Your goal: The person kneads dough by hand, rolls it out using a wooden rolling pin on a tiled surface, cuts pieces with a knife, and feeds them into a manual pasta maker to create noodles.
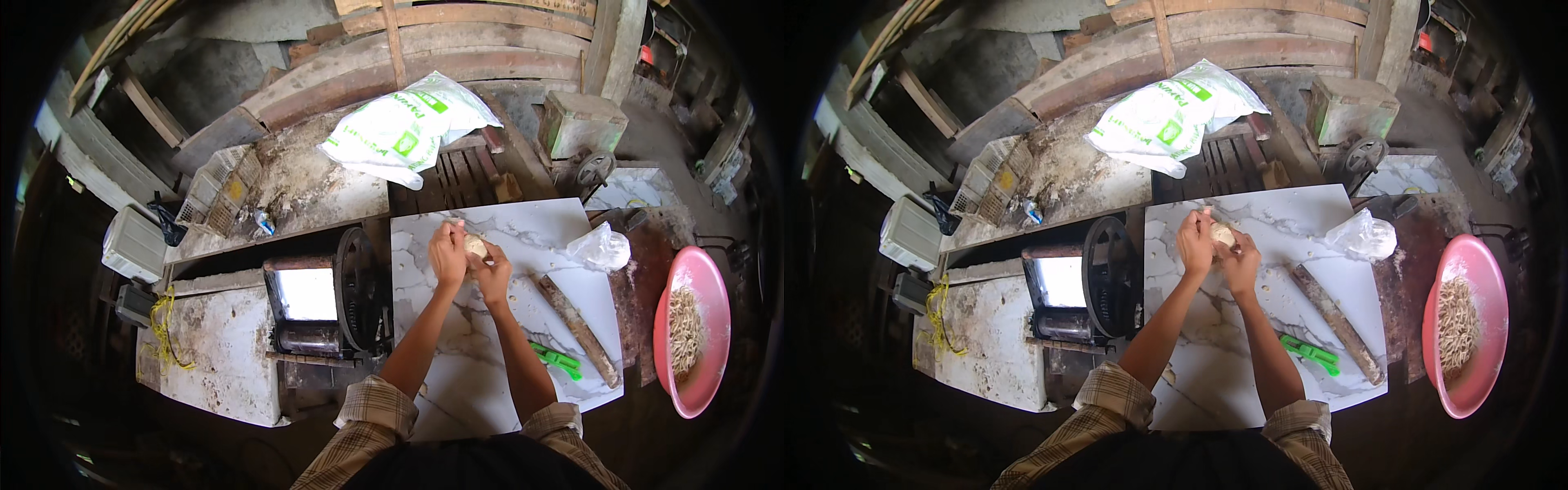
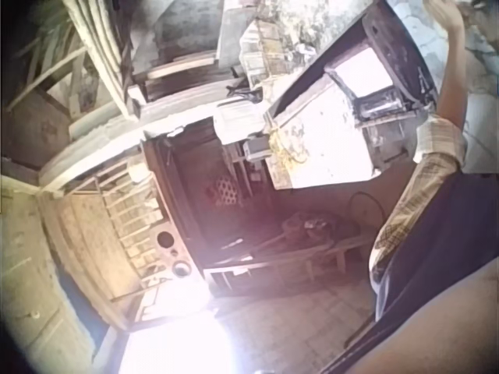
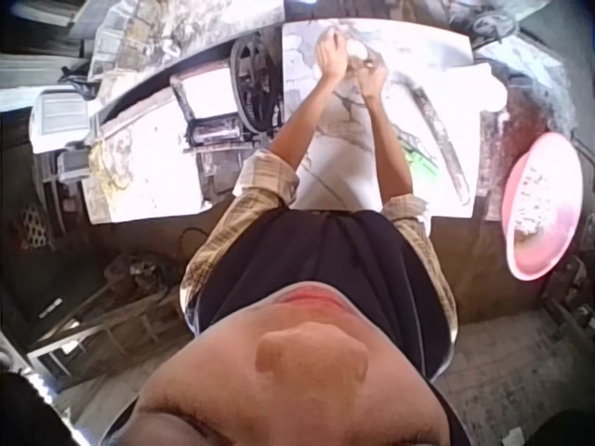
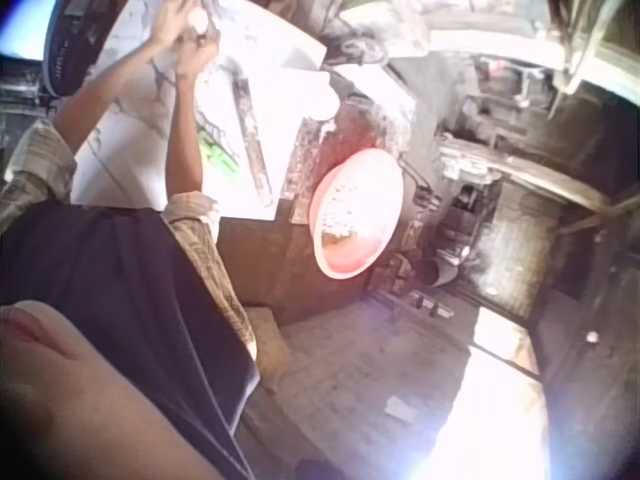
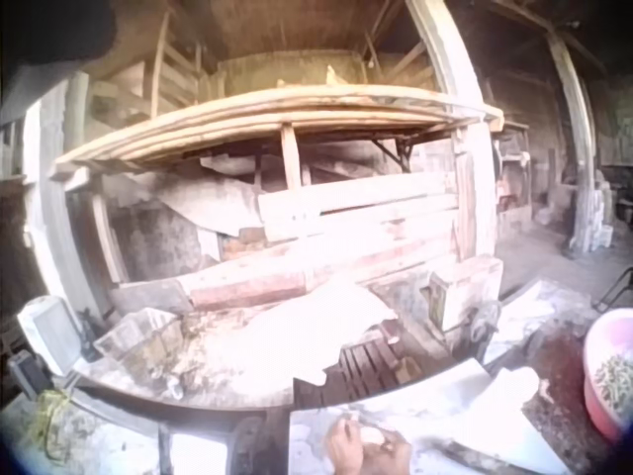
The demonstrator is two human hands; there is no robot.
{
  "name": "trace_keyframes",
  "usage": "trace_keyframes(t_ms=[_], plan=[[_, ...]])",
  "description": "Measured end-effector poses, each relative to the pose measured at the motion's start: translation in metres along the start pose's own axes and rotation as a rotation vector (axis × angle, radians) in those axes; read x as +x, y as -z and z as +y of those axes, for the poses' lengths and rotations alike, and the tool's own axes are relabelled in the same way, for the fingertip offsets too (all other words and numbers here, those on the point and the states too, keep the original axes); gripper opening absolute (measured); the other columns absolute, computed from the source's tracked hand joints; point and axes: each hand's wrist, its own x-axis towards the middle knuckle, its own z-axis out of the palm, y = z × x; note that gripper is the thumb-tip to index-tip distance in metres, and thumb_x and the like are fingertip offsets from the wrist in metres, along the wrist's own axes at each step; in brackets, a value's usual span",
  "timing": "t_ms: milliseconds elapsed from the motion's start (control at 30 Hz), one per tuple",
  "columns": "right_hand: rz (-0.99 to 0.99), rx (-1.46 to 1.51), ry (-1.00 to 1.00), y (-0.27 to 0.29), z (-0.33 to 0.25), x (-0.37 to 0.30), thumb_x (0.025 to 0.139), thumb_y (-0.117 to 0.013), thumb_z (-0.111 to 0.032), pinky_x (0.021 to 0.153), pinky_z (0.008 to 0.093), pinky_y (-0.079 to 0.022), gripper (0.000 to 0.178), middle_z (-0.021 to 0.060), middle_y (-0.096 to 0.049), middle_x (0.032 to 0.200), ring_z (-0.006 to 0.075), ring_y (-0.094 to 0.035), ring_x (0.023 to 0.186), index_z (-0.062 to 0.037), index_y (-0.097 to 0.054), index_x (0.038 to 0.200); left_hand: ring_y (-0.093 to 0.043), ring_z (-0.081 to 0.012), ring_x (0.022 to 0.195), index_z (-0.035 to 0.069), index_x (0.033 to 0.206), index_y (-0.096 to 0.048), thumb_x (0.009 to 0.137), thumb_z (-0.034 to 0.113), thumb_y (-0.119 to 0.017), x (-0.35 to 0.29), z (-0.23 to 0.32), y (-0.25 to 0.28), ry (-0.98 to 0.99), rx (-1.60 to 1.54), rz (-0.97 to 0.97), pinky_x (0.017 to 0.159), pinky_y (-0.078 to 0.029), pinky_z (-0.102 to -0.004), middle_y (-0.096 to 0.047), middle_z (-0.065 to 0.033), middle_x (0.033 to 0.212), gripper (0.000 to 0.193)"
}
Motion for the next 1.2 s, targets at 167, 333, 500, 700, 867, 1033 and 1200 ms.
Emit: trace_keyframes(t_ms=[167, 333, 500, 700, 867, 1033, 1200], plan=[[-0.031, 0.806, -0.447, 0.001, 0.025, 0.000, 0.082, -0.063, -0.007, 0.066, 0.0290, -0.049, 0.026, 0.0053, -0.065, 0.098, 0.0127, -0.061, 0.083, 0.0010, -0.061, 0.107, -0.055, -0.0290, 0.063, 0.002, 0.070, -0.052, 0.091, 0.026, -0.053, -0.003, 0.005, -0.005, -0.048, 0.055, -0.001, 0.060, -0.041, -0.0388, -0.059, -0.0107, 0.066, 0.032], [-0.099, 0.872, -0.583, 0.018, 0.016, -0.005, 0.083, -0.062, -0.008, 0.072, 0.0290, -0.049, 0.023, 0.0053, -0.065, 0.096, 0.0117, -0.060, 0.083, -0.0021, -0.062, 0.106, -0.055, -0.0276, 0.069, 0.004, 0.073, -0.053, 0.090, 0.026, -0.053, -0.007, 0.000, -0.001, -0.127, 0.140, 0.033, 0.064, -0.040, -0.0400, -0.058, -0.0082, 0.070, 0.028], [-0.127, 0.355, -0.282, 0.035, 0.010, -0.018, 0.082, -0.063, -0.009, 0.073, 0.0271, -0.046, 0.020, 0.0057, -0.063, 0.093, 0.0118, -0.058, 0.085, -0.0010, -0.061, 0.100, -0.048, -0.0278, 0.101, 0.011, 0.100, -0.056, 0.087, 0.020, -0.054, -0.014, 0.007, 0.015, -0.311, 0.307, -0.077, 0.081, -0.035, -0.0487, -0.055, -0.0058, 0.101, 0.016], [-0.292, 0.318, -0.249, 0.051, 0.013, -0.009, 0.082, -0.064, -0.013, 0.077, 0.0281, -0.046, 0.031, 0.0057, -0.059, 0.090, 0.0121, -0.055, 0.083, 0.0016, -0.053, 0.107, -0.030, -0.0304, 0.127, 0.009, 0.119, -0.051, 0.076, 0.020, -0.065, -0.037, 0.023, 0.048, -0.586, 0.358, -0.424, 0.100, -0.026, -0.0545, -0.039, -0.0063, 0.131, 0.046], [-0.404, 0.375, -0.326, 0.039, -0.001, 0.004, 0.078, -0.070, -0.015, 0.071, 0.0273, -0.049, 0.031, 0.0044, -0.056, 0.083, 0.0120, -0.056, 0.077, 0.0016, -0.052, 0.099, -0.030, -0.0321, 0.127, 0.004, 0.110, -0.054, 0.066, 0.014, -0.073, -0.025, 0.010, 0.054, -0.644, 0.338, -0.469, 0.100, -0.030, -0.0495, -0.041, -0.0050, 0.130, 0.050], [-0.192, 0.053, -0.267, 0.031, 0.011, 0.002, 0.078, -0.071, -0.013, 0.070, 0.0284, -0.053, 0.024, 0.0043, -0.056, 0.081, 0.0110, -0.056, 0.074, 0.0016, -0.053, 0.086, -0.034, -0.0306, 0.124, 0.005, 0.099, -0.060, 0.062, 0.014, -0.075, -0.029, 0.005, 0.046, -0.662, 0.358, -0.384, 0.099, -0.033, -0.0454, -0.052, -0.0010, 0.117, 0.041], [0.020, 0.803, -0.394, 0.022, 0.020, -0.013, 0.080, -0.068, -0.009, 0.068, 0.0304, -0.056, 0.016, 0.0078, -0.062, 0.088, 0.0134, -0.059, 0.077, 0.0010, -0.058, 0.087, -0.038, -0.0310, 0.120, 0.005, 0.094, -0.062, 0.065, 0.013, -0.074, -0.028, 0.003, 0.043, -0.609, 0.264, -0.332, 0.098, -0.034, -0.0434, -0.057, -0.0018, 0.107, 0.032]])
